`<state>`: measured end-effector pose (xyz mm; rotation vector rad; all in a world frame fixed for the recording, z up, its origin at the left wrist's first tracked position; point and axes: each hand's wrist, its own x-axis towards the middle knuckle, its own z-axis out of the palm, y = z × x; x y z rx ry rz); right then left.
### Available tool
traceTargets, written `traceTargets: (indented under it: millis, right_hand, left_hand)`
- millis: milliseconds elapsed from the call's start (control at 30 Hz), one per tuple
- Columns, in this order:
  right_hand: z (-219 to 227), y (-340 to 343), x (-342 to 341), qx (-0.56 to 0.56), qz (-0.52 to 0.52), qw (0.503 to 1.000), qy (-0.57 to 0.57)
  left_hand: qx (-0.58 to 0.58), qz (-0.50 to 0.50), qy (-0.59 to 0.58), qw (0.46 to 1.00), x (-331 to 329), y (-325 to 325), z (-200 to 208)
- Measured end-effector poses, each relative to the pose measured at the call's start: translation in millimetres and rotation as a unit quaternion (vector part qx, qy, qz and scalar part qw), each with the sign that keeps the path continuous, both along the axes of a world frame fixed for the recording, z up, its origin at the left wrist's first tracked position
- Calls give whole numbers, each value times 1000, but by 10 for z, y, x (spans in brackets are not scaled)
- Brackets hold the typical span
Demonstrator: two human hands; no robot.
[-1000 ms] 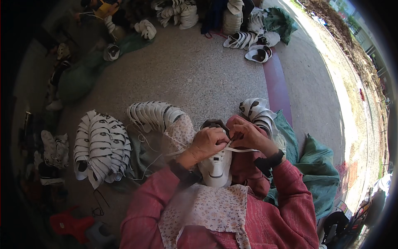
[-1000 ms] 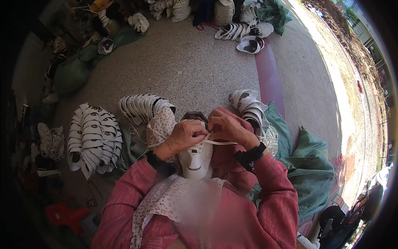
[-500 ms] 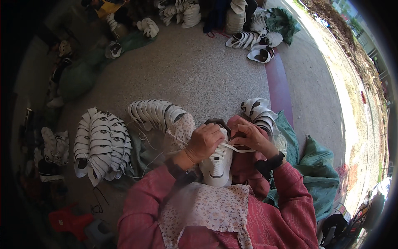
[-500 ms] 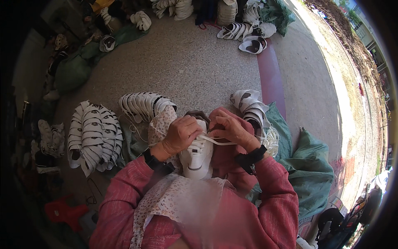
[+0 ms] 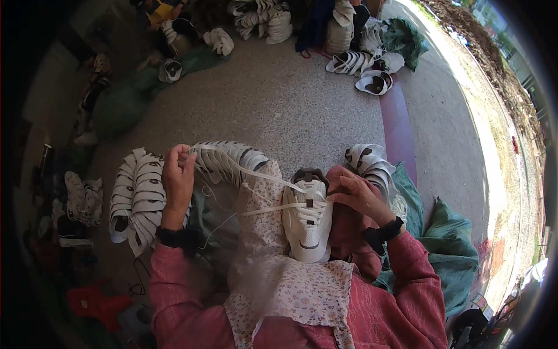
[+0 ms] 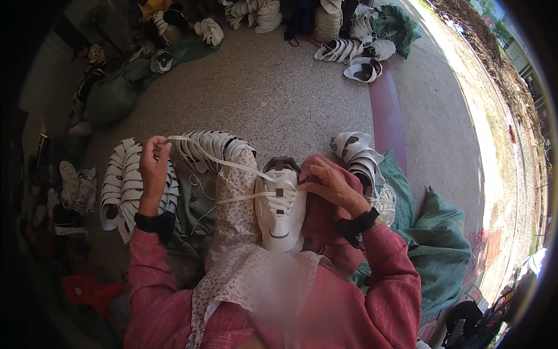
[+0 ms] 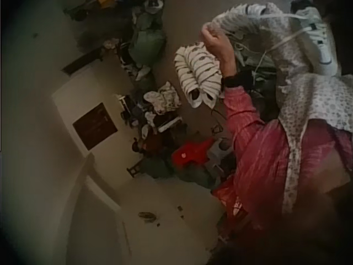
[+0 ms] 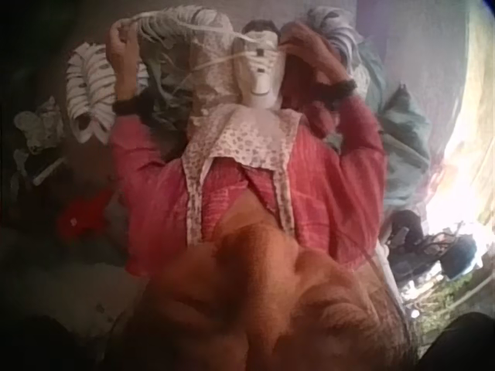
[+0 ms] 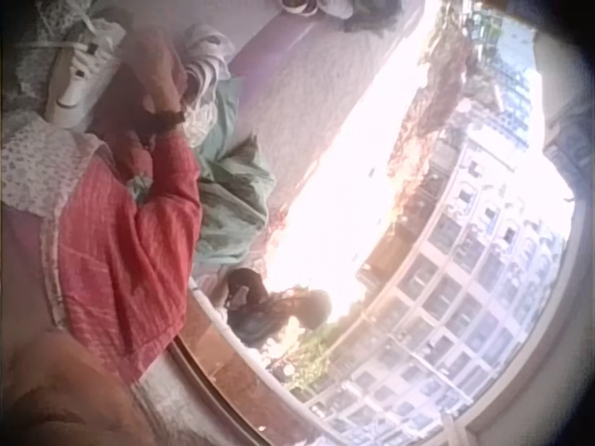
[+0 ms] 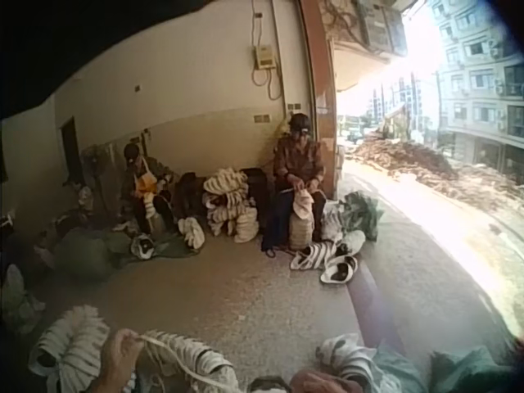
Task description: The person sits on the floor and threads a white shoelace through the eyelets of a white sneaker. They pull the lace through the holes and adjust the tension repeatedly to secure the lacing pattern.
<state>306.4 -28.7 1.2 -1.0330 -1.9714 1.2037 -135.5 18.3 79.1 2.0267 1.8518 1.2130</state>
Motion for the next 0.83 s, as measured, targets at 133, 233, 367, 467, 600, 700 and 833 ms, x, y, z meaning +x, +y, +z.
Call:
traceTargets:
  millis: [133,233,367,467,600,700,833]
  right_hand:
    - [198,-149,-77,95,-19,994,-41]
    - [231,-256,-88,129,29,987,-89]
    - [281,-276,-163,156,50,978,-128]
    - [263,-257,-173,195,60,963,-177]
    - [232,-273,-213,210,60,941,-257]
    - [266,-350,-189,12,62,992,-113]
    - [235,-304,-76,-350,-17,936,12]
  left_hand:
    - [-216,-164,-52,961,512,-548,-379]
    - [-136,-284,42,948,865,-676,-447]
    - [-29,-373,48,926,1275,-500,-436]
    - [9,-406,21,914,1565,-346,-400]
    - [-6,-442,27,897,1784,-207,-561]
    - [-48,-458,31,887,1822,-137,-699]
    - [-96,-465,46,879,1846,-78,-709]
